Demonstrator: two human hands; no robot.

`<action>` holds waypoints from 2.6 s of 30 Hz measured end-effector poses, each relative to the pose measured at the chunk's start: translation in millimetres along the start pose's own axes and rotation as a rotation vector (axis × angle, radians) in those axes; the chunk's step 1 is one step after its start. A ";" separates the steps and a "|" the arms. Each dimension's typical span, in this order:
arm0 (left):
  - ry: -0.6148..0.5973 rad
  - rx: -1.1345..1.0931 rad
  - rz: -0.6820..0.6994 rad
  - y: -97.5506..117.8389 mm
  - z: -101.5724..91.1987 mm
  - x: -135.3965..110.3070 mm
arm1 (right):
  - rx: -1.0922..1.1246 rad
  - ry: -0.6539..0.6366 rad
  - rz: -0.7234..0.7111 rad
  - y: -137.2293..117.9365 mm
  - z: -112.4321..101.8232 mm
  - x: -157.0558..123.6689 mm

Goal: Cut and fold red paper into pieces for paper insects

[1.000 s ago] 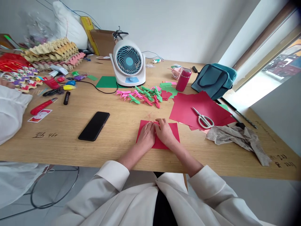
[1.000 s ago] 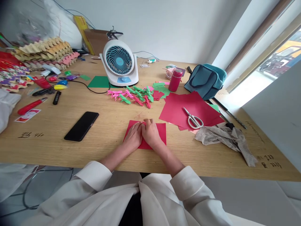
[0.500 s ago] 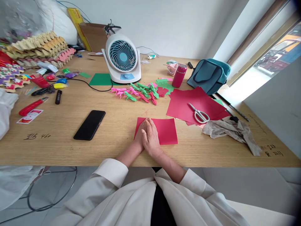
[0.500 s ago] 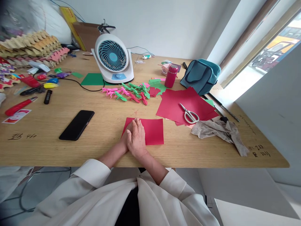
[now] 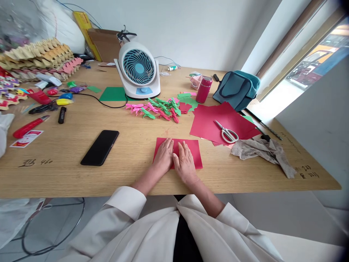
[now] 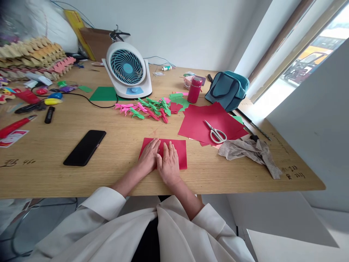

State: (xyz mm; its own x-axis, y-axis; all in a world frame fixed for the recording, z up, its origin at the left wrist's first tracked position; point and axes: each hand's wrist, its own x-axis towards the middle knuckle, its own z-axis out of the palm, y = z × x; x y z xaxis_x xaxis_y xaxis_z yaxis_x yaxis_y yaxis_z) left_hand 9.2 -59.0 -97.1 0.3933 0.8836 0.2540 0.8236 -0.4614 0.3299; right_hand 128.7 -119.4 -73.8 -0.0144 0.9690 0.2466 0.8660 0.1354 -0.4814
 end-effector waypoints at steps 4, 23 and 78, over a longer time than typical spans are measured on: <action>0.061 0.027 0.013 1.6 0.0 0.4 | -0.020 0.074 0.008 26.3 -6.0 -7.7; -0.109 0.185 0.026 12.1 -16.2 5.0 | 0.015 0.021 -0.204 -2.8 -19.4 31.9; -0.286 0.193 0.309 46.6 -37.3 -70.7 | -0.090 0.054 -0.204 76.4 -70.8 -48.4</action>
State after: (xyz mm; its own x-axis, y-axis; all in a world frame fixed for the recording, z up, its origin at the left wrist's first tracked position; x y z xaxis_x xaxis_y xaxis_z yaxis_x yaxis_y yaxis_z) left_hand 4.6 -145.9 -65.8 0.7072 0.7056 0.0444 0.7001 -0.7076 0.0958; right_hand 231.0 -170.6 -63.0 -0.1691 0.9105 0.3774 0.8891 0.3062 -0.3403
